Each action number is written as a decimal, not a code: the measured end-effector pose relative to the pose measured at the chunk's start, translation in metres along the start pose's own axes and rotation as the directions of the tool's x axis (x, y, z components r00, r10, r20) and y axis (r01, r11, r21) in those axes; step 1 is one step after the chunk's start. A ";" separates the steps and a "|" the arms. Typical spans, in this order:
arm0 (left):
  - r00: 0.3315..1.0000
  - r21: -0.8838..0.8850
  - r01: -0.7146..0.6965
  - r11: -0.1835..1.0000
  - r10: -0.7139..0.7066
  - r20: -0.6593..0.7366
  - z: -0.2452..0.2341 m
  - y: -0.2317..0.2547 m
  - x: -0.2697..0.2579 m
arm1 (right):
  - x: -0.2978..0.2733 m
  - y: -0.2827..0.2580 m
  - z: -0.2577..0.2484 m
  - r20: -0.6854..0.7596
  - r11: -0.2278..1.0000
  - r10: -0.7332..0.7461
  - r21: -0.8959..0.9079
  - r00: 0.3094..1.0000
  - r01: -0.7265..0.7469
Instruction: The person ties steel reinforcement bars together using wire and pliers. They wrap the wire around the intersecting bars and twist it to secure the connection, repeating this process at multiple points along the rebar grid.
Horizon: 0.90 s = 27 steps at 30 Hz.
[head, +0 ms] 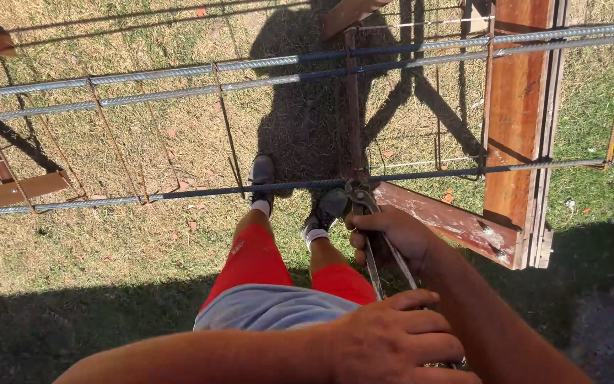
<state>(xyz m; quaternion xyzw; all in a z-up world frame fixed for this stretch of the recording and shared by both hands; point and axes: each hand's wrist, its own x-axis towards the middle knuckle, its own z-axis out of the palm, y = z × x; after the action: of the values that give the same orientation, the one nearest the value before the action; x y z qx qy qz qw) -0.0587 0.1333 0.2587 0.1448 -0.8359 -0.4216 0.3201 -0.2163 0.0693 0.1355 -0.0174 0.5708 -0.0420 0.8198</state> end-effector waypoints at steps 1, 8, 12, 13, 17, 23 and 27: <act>0.993 0.034 -0.009 0.999 0.013 -0.113 0.007 -0.001 0.000 | 0.005 0.009 -0.007 0.112 0.993 -0.023 0.115 0.993 0.010; 0.907 -0.075 0.110 0.991 -0.070 0.416 0.006 -0.015 0.038 | 0.013 0.023 -0.016 0.226 0.934 -0.016 0.351 0.974 -0.066; 0.373 -0.041 0.316 0.948 -0.084 0.924 -0.046 -0.047 0.143 | -0.031 -0.033 0.017 -0.122 0.986 0.161 0.067 0.979 -0.153; -0.120 0.275 0.373 0.886 -0.248 0.961 0.014 -0.069 0.146 | -0.028 -0.037 0.017 -0.151 0.942 0.046 -0.323 0.987 -0.093; 0.042 0.976 -0.124 0.179 -0.982 0.186 -0.043 0.071 0.201 | -0.031 -0.039 0.027 -0.209 0.792 -0.041 -0.603 0.977 -0.096; 0.998 0.120 0.051 0.991 -0.046 -0.047 -0.024 0.010 0.013 | -0.002 0.006 -0.014 0.098 0.993 0.116 -0.010 0.988 -0.115; 0.979 0.000 -0.054 0.999 0.053 -0.195 0.024 -0.012 0.005 | 0.023 0.024 -0.021 0.324 0.993 -0.028 0.118 0.946 -0.012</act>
<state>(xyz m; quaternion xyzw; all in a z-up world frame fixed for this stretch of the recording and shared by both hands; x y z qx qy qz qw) -0.0790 0.1380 0.2408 0.1622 -0.8030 -0.3989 0.4121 -0.2263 0.0913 0.1047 0.0224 0.4241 -0.0758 0.9022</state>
